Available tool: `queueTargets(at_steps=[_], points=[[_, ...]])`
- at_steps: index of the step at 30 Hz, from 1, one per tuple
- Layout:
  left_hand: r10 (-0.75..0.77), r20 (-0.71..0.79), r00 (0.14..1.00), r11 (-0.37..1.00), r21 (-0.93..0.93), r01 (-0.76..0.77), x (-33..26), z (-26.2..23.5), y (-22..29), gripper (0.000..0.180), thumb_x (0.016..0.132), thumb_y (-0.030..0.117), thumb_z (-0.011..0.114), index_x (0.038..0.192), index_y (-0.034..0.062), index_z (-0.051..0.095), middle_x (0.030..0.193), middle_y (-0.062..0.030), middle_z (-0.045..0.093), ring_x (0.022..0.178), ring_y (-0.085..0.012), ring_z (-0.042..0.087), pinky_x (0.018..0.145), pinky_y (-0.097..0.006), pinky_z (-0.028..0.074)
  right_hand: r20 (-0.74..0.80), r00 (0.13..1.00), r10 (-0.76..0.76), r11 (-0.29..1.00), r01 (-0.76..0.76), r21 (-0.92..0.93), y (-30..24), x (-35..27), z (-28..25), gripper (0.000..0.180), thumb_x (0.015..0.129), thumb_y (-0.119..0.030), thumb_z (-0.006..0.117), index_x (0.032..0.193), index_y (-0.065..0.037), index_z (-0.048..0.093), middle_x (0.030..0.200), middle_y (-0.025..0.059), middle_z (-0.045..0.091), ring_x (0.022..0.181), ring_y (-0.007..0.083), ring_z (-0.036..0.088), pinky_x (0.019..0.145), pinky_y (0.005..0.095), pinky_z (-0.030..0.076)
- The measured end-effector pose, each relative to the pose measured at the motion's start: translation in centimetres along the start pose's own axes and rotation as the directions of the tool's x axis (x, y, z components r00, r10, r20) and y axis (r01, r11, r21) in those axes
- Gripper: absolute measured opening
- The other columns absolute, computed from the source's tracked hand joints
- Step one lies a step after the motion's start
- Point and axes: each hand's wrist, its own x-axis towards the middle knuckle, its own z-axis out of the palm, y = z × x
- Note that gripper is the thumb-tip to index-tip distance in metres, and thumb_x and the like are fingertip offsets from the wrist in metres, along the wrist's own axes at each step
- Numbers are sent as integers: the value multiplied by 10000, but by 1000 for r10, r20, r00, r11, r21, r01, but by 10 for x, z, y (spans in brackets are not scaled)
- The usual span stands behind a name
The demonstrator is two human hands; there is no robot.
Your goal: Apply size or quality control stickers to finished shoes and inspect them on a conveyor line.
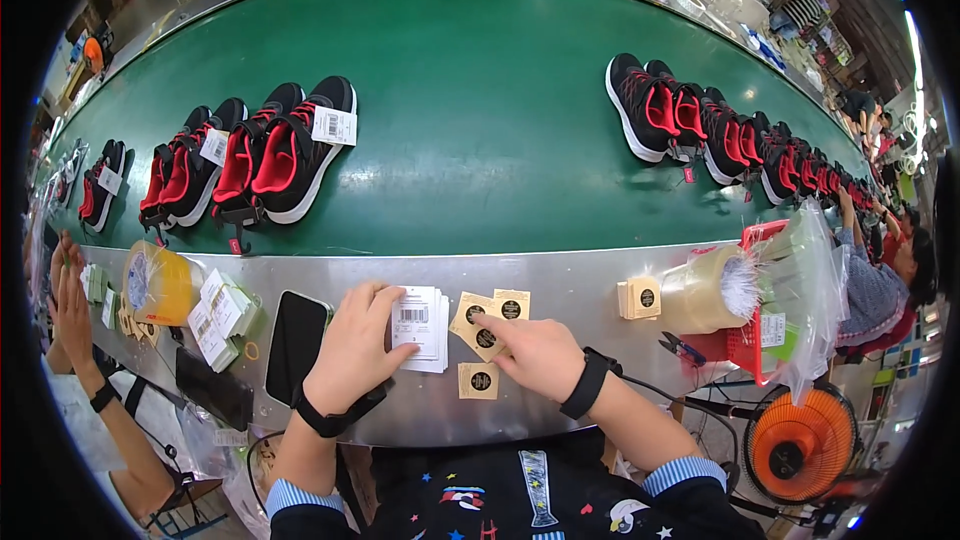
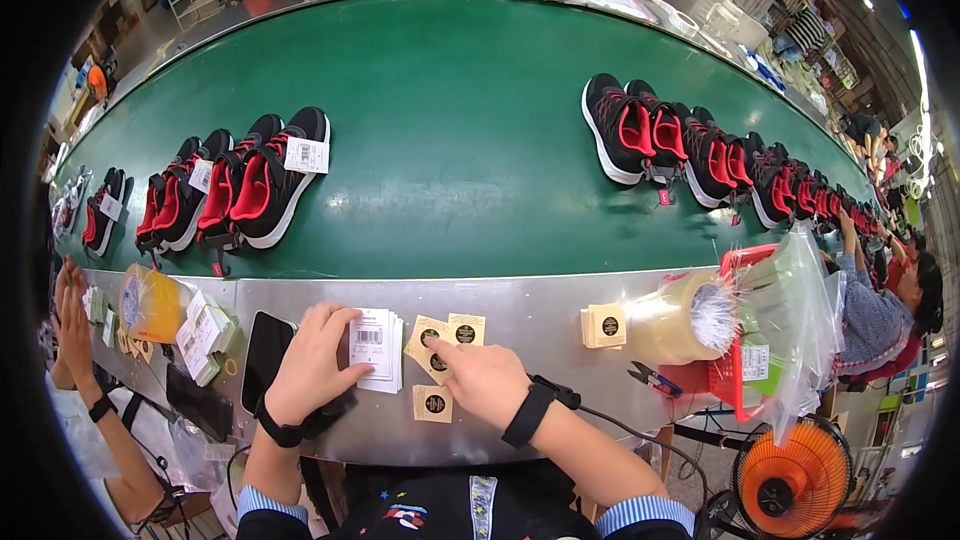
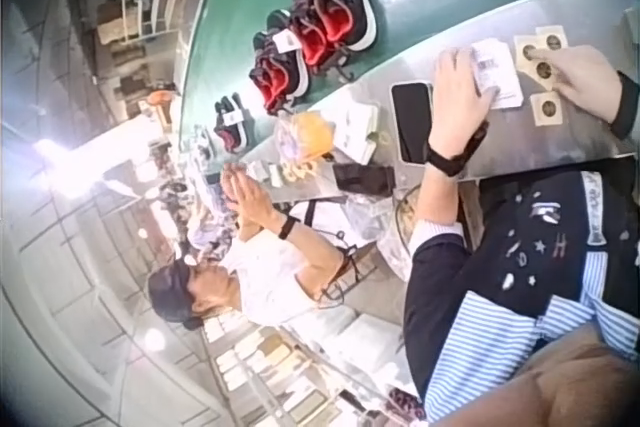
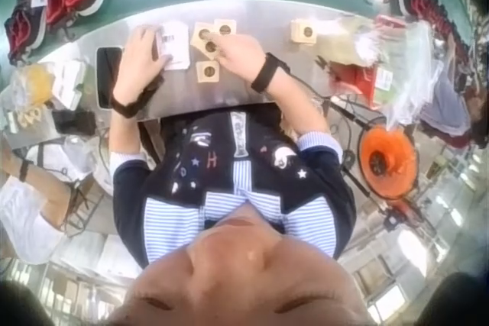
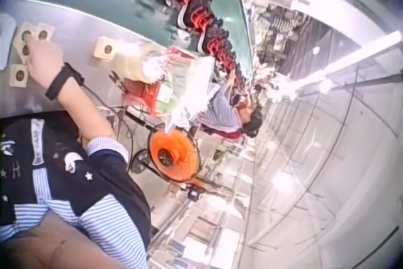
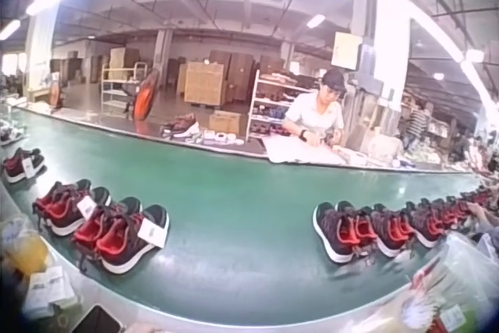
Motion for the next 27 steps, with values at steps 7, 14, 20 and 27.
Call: queueTargets(at_steps=[7, 14, 20, 27], points=[[70, 20, 997, 996, -48, -69, 12, 5, 0, 554, 598, 134, 734, 1063, -3, 464, 1001, -158, 467, 964, -329, 460, 835, -387, 390, 110, 989, 99, 985, -81, -153, -2, 10, 2, 369, 728, -116, 562, 1081, -63, 465, 723, 107, 610, 659, 280, 606, 553, 398, 469], [73, -120, 990, 990, -109, -86, 16, 9, 3, 350, 644, 81, 682, 936, 10, 504, 902, -128, 504, 857, -305, 488, 743, -373, 403, -21, 997, 80, 996, -81, -49, 14, 7, -7, 167, 753, -186, 579, 866, -65, 561, 622, 99, 585, 617, 282, 601, 542, 400, 458], [-28, -93, 995, 972, -236, 5, 21, 11, 4, 101, 688, 21, 623, 748, 8, 544, 716, -103, 533, 731, -276, 519, 647, -349, 404, 175, 967, 186, 771, -253, 584, 26, -1, -26, 161, 804, -191, 595, 782, -37, 554, 540, 21, 502, 497, 105, 488, 483, 274, 386], [-27, -121, 992, 936, -350, -17, 24, 13, 18, 96, 740, -8, 574, 829, 6, 607, 780, -90, 568, 696, -214, 551, 618, -308, 432, 151, 961, 232, 334, -224, 916, 35, -12, -23, 111, 873, -139, 526, 856, -30, 518, 677, -43, 512, 564, 20, 453, 492, 186, 360]])
